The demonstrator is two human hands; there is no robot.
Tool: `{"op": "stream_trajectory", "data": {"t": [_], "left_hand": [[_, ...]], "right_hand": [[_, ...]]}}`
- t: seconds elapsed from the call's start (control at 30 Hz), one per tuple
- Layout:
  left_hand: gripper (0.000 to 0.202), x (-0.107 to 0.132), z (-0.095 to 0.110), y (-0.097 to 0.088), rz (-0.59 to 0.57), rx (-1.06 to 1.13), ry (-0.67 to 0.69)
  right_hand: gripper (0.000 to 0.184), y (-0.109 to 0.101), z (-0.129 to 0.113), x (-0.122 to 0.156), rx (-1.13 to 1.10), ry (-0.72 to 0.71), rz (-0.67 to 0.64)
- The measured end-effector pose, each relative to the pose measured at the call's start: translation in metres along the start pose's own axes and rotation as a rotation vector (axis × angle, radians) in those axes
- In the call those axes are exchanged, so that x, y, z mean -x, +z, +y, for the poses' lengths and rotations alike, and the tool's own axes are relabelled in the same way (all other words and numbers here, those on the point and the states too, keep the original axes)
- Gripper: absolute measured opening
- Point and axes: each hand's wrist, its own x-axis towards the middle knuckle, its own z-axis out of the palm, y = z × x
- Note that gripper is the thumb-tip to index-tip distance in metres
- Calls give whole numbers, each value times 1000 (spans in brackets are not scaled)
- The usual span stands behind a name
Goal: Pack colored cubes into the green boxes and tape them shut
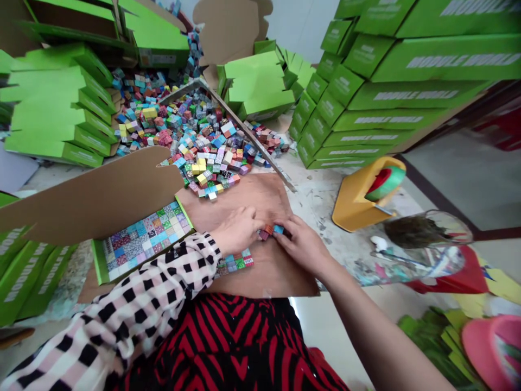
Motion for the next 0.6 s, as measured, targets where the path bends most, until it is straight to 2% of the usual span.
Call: {"op": "stream_trajectory", "data": {"t": [0.1,0.3,0.43,0.6], "left_hand": [[25,1,-1,-1,-24,17,13],[26,2,-1,-3,-32,25,1],[29,2,0,-3,-43,9,6],[32,1,-3,1,-21,-1,32]], "right_hand": [[27,1,0,-3,12,7,37],[33,-2,-2,2,30,1,-16],[32,1,-3,11,-22,-48,-6],[45,10,-4,9,-109,-104,52]]}}
